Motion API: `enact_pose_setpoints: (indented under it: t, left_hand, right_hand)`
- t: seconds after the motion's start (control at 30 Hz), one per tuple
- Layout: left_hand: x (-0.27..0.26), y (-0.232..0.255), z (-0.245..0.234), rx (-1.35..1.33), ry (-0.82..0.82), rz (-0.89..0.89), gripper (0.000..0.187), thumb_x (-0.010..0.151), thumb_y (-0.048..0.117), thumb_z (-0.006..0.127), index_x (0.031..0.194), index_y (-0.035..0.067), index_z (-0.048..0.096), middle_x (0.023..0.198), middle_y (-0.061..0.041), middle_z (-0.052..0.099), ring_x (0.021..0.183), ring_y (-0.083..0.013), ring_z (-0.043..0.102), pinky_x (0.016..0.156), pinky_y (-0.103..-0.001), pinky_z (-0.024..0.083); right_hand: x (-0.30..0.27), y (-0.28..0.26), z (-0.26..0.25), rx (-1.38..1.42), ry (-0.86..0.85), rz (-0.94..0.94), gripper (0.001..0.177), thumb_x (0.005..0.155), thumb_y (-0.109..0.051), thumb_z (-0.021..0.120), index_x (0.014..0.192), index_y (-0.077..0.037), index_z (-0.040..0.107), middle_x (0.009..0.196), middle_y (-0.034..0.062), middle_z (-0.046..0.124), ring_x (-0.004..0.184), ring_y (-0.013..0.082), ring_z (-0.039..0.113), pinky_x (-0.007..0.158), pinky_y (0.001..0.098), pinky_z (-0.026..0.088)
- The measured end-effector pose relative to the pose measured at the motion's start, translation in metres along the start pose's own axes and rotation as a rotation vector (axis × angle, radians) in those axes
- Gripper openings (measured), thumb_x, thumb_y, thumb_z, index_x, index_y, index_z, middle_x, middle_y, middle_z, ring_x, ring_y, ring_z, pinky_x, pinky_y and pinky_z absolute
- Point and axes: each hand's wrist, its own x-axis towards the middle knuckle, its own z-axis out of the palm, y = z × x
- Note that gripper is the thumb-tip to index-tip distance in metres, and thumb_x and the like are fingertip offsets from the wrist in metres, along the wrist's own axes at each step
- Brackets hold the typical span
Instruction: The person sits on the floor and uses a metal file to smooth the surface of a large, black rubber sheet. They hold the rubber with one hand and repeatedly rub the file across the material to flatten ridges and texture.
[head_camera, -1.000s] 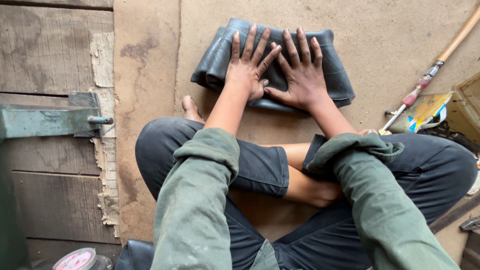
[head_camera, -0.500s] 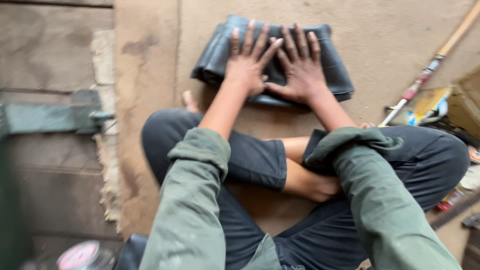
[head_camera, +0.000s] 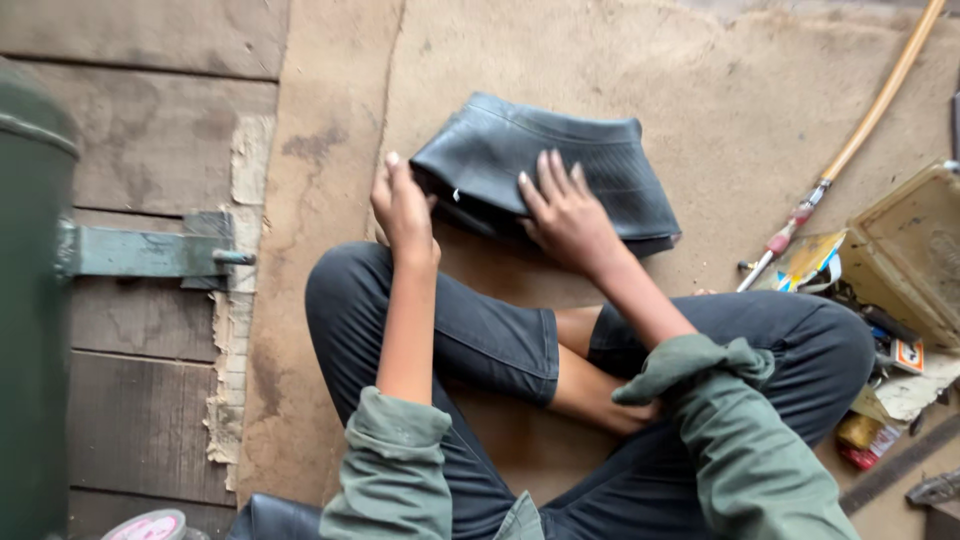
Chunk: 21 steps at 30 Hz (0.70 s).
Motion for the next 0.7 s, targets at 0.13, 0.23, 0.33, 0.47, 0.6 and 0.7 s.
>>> enact_pose_setpoints:
  t: [0.13, 0.23, 0.33, 0.47, 0.6, 0.7]
  left_hand:
    - [0.005, -0.012, 0.0, -0.274, -0.045, -0.01, 0.056, 0.104, 0.052, 0.039, 0.109, 0.0, 0.058, 0.095, -0.006, 0.064, 0.086, -0.0179, 0.06, 0.075, -0.035, 0.051]
    - [0.0, -0.007, 0.005, 0.154, -0.096, 0.042, 0.074, 0.101, 0.068, 0.042, 0.113, -0.003, 0.059, 0.089, -0.01, 0.06, 0.081, -0.0232, 0.059, 0.073, -0.035, 0.052]
    - [-0.036, -0.002, 0.009, 0.505, -0.137, 0.454, 0.092, 0.096, 0.079, 0.044, 0.128, -0.007, 0.054, 0.108, -0.019, 0.053, 0.094, -0.0293, 0.058, 0.073, -0.036, 0.054]
    - [-0.111, 0.011, 0.014, 0.579, -0.016, 1.056, 0.097, 0.089, 0.078, 0.055, 0.139, -0.005, 0.047, 0.118, -0.022, 0.058, 0.108, -0.037, 0.061, 0.089, -0.045, 0.054]
    - [-0.114, 0.07, 0.022, 0.323, 0.004, 0.805, 0.041, 0.107, 0.041, 0.058, 0.124, 0.004, 0.063, 0.113, -0.019, 0.069, 0.107, -0.0358, 0.07, 0.09, -0.047, 0.058]
    - [-0.076, 0.186, 0.001, 0.403, 0.152, 1.117, 0.028, 0.097, 0.01, 0.065, 0.124, 0.004, 0.069, 0.101, -0.023, 0.071, 0.095, -0.0439, 0.067, 0.08, -0.055, 0.052]
  right_hand:
    - [0.0, 0.011, -0.016, 0.294, 0.173, 0.228, 0.019, 0.101, -0.005, 0.058, 0.117, 0.005, 0.062, 0.097, 0.0278, 0.067, 0.092, 0.0363, 0.069, 0.078, 0.041, 0.055]
    - [0.019, 0.043, -0.066, 0.356, 0.281, 0.476, 0.013, 0.103, -0.005, 0.054, 0.097, 0.005, 0.061, 0.07, 0.0266, 0.058, 0.062, 0.0324, 0.06, 0.058, 0.0446, 0.045]
    - [0.022, 0.081, -0.128, 0.363, 0.619, 0.378, 0.018, 0.106, 0.0, 0.054, 0.089, 0.007, 0.052, 0.077, 0.0218, 0.052, 0.071, 0.0249, 0.051, 0.065, 0.0414, 0.042]
    - [0.015, 0.111, -0.199, 0.495, 0.816, 0.41, 0.023, 0.107, 0.003, 0.051, 0.085, 0.005, 0.053, 0.079, 0.0081, 0.053, 0.07, 0.0148, 0.047, 0.064, 0.0379, 0.04]
    - [0.007, 0.108, -0.249, 1.071, 0.945, 0.405, 0.024, 0.103, -0.002, 0.052, 0.086, 0.001, 0.068, 0.079, 0.0076, 0.068, 0.063, 0.0147, 0.059, 0.06, 0.0341, 0.051]
    - [-0.035, 0.083, -0.27, 0.636, 0.896, 0.334, 0.029, 0.116, -0.009, 0.056, 0.092, 0.007, 0.06, 0.085, 0.0098, 0.056, 0.074, 0.0144, 0.048, 0.069, 0.0289, 0.037]
